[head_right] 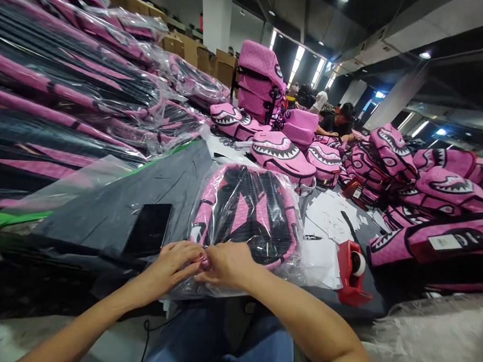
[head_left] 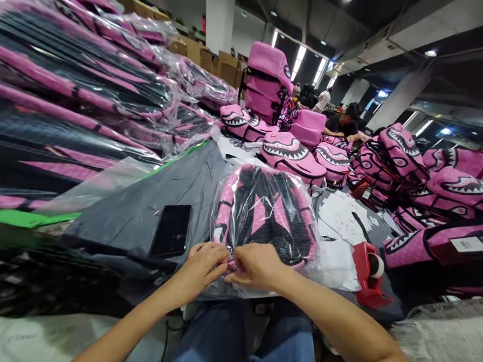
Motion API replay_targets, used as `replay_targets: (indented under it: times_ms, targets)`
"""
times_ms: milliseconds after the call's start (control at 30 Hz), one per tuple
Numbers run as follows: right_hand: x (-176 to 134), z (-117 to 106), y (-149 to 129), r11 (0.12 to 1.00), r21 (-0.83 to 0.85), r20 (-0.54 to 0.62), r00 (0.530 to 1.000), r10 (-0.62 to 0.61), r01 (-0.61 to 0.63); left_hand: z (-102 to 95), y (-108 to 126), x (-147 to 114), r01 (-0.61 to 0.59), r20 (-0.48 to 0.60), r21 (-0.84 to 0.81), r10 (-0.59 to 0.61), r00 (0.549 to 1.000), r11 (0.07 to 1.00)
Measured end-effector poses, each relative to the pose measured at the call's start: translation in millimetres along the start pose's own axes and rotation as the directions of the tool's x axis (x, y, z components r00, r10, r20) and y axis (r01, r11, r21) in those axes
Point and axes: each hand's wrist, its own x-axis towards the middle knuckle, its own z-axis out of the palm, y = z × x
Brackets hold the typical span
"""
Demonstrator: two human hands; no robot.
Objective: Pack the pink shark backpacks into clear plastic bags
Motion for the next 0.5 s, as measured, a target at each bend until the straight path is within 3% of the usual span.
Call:
replay_targets:
  times_ms: [100,200,267,300,333,367,400,433,500]
  targets:
    - [17.6,16.8,-16.0,0.995,-0.044,0.115,0.989,0.092,-0.088,-3.2,5.8,0.2,0.007,0.0,0.011,-0.007,1.0,1.0]
    - [28.4,12.0,-16.0,0.991,-0.017,0.167,0.977,0.134,-0.133,-18.1,12.8,1.3,0.036,-0.088,-0.027,-0.039,0.995,0.999]
    - [15.9,2.8,-4.1,0.989,0.123,0.03,0.996,0.083,-0.086,-31.7,11.8,2.6,0.092,-0.199,-0.119,-0.115,0.973,0.989]
    - [2.1,-0.5,6.0,0.974,0.223,-0.119,0.991,0.068,-0.04,-37.8,8.3,3.4,0.146,-0.252,-0.182,-0.189,0.949,0.972]
    - [-16.3,-1.7,18.7,0.949,0.314,-0.307,0.948,0.088,0.014,-42.3,2.8,4.7,0.213,-0.286,-0.247,-0.281,0.916,0.945]
    - [-38.4,-0.2,33.8,0.922,0.383,-0.496,0.856,0.147,0.064,-44.6,-4.4,6.4,0.286,-0.295,-0.303,-0.375,0.879,0.909]
    - [-62.9,4.4,50.4,0.906,0.418,-0.648,0.722,0.242,0.072,-44.5,-12.6,8.8,0.356,-0.285,-0.347,-0.46,0.841,0.867]
    - [-88.2,12.0,67.4,0.905,0.424,-0.752,0.567,0.338,0.022,-41.7,-20.9,12.0,0.411,-0.258,-0.38,-0.522,0.813,0.829]
    - [-134.7,34.7,97.3,0.9,0.397,-0.836,0.336,0.435,-0.178,-30.0,-33.9,20.7,0.448,-0.187,-0.414,-0.556,0.81,0.792]
